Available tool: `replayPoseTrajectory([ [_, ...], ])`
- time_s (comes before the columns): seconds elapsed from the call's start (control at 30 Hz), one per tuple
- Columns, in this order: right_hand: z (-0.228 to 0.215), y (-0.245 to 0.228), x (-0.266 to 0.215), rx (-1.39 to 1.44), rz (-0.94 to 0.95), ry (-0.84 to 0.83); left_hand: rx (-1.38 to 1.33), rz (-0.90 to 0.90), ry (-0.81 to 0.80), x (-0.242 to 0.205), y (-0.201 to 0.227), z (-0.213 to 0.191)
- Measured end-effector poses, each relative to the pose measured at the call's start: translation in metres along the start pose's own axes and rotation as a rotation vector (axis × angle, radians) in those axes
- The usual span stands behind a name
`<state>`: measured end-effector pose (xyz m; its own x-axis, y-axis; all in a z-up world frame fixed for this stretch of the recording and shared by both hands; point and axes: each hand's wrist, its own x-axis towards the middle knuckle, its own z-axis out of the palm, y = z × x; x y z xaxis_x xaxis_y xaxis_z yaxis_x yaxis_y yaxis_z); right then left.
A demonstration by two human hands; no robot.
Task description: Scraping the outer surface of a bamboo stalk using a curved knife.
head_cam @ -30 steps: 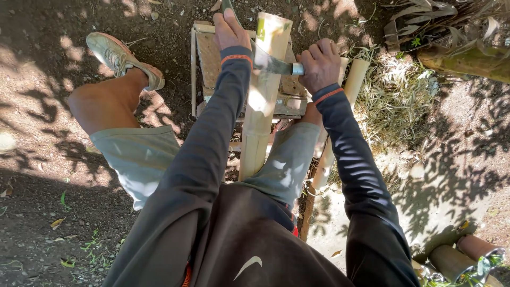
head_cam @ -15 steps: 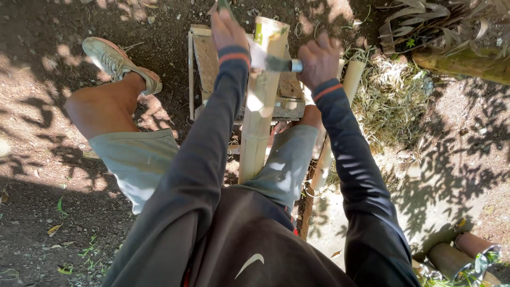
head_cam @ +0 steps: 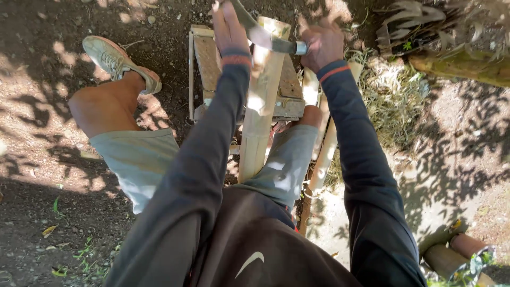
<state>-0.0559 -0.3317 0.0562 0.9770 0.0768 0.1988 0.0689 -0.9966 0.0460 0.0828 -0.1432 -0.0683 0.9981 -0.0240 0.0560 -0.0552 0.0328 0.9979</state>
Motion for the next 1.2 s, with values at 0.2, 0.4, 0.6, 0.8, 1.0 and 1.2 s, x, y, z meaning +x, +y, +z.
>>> replayPoseTrajectory([
  [0.2,0.026,-0.001,-0.016,-0.017,0.082,0.041,0.430,0.005,-0.187,-0.202,0.098,-0.084],
  [0.4,-0.013,-0.035,-0.026,-0.071,-0.153,-0.086,0.644,-0.554,-0.326,-0.224,0.129,-0.136],
  [0.6,-0.005,0.020,0.017,0.128,0.173,-0.249,0.636,-0.778,-0.395,-0.209,0.128,-0.106],
  [0.8,0.021,0.018,0.007,-0.220,-0.020,-0.110,0.733,-0.710,-0.399,-0.196,0.135,-0.096],
  [1.0,0.000,-0.005,-0.006,-0.260,-0.327,-0.107,0.792,-0.673,-0.418,-0.202,0.123,-0.095],
  [1.2,-0.023,0.005,0.041,-0.341,-0.063,-0.197,0.817,-0.675,-0.424,-0.196,0.127,-0.094],
])
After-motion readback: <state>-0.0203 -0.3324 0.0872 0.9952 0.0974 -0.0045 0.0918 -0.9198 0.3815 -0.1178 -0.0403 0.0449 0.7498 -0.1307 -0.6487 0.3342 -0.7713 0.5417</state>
